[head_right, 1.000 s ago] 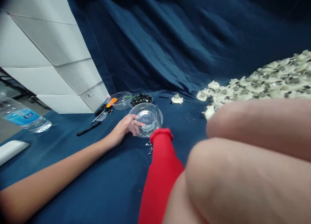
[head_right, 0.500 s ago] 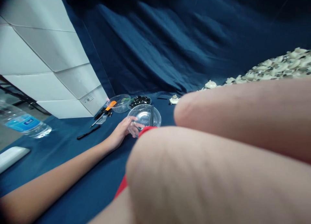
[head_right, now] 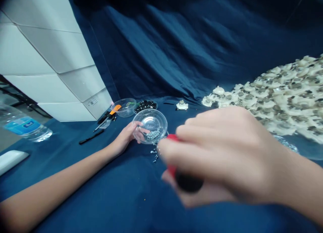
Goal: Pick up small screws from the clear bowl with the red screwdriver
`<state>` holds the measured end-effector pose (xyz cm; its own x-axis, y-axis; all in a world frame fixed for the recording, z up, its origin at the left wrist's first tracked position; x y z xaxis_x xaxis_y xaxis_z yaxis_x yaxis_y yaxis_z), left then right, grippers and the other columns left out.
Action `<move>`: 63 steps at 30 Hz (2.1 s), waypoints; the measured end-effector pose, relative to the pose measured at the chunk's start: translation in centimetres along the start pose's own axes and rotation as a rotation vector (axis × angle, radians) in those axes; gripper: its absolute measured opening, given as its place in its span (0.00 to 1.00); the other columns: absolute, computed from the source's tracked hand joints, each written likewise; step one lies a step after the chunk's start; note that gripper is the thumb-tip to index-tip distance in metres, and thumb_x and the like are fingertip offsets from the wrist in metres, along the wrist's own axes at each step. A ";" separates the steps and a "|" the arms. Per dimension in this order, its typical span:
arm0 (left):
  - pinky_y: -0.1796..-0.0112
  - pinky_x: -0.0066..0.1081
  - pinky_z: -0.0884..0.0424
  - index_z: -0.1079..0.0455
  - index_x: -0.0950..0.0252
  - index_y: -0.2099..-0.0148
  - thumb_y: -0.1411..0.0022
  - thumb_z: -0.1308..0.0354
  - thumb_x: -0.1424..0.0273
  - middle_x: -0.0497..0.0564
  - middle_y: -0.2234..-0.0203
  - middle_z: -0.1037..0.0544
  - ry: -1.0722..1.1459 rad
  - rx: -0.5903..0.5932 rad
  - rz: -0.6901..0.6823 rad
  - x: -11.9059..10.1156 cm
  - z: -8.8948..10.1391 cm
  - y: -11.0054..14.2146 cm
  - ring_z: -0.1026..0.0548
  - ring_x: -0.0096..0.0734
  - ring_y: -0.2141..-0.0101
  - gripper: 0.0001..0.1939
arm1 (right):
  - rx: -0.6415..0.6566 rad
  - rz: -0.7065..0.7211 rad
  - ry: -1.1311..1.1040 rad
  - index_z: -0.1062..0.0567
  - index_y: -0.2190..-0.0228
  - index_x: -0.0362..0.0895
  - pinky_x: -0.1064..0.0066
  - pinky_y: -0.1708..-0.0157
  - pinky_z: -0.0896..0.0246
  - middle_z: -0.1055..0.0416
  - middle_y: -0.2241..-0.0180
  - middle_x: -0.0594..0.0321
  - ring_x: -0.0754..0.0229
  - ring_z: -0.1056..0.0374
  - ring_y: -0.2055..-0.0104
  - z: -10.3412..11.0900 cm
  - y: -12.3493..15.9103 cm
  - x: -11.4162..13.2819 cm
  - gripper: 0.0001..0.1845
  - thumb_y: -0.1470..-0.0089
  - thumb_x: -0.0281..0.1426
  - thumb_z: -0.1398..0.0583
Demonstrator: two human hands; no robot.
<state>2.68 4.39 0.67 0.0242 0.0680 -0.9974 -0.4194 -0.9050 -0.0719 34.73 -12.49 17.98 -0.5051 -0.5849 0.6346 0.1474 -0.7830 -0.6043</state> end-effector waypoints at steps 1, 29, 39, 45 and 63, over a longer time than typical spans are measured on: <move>0.71 0.31 0.22 0.32 0.64 0.49 0.34 0.35 0.40 0.61 0.58 0.12 0.006 0.002 0.005 0.1 0.0 0.0 0.17 0.36 0.71 0.32 | 0.109 0.077 0.094 0.11 0.64 0.61 0.65 0.71 0.26 0.17 0.75 0.68 0.56 0.24 0.76 -0.8 -0.8 -0.1 0.15 0.57 0.43 0.19; 0.73 0.30 0.22 0.33 0.66 0.47 0.33 0.37 0.39 0.63 0.56 0.14 0.052 -0.063 0.052 0.4 0.3 -0.3 0.17 0.36 0.69 0.34 | -0.058 -0.754 -0.809 0.17 0.57 0.42 0.67 0.77 0.24 0.15 0.72 0.50 0.51 0.19 0.76 -7.3 5.9 -18.1 0.21 0.35 0.48 0.33; 0.72 0.30 0.22 0.35 0.63 0.47 0.32 0.37 0.41 0.61 0.56 0.13 -0.002 -0.038 0.046 0.3 0.2 -0.3 0.16 0.36 0.69 0.31 | -0.147 -0.761 -0.945 0.15 0.59 0.47 0.68 0.76 0.26 0.16 0.73 0.54 0.54 0.21 0.76 -5.8 5.3 -17.0 0.21 0.31 0.48 0.40; 0.71 0.30 0.23 0.35 0.63 0.49 0.29 0.39 0.43 0.62 0.55 0.13 -0.055 -0.012 0.025 -0.2 -0.3 0.0 0.17 0.33 0.69 0.28 | -0.077 -0.605 -0.843 0.18 0.49 0.46 0.63 0.65 0.22 0.13 0.61 0.50 0.49 0.18 0.63 -6.6 4.6 -14.7 0.20 0.30 0.48 0.36; 0.73 0.30 0.21 0.37 0.63 0.46 0.34 0.35 0.41 0.62 0.56 0.13 0.058 -0.095 0.041 0.1 0.5 -0.1 0.15 0.39 0.67 0.33 | -0.039 -0.668 -0.765 0.18 0.54 0.44 0.66 0.68 0.29 0.14 0.65 0.52 0.54 0.22 0.68 -7.7 5.9 -16.4 0.18 0.31 0.45 0.36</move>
<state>2.29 4.71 0.58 0.0622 0.0081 -0.9980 -0.3335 -0.9423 -0.0285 37.34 -5.86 0.32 0.2075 -0.0194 0.9780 -0.0012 -0.9998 -0.0196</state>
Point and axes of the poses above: each hand's wrist, its own y-axis away from the middle knuckle, its own z-axis out of the back of the hand, x = y × z, the point moved 5 cm from there along -y, towards the middle knuckle
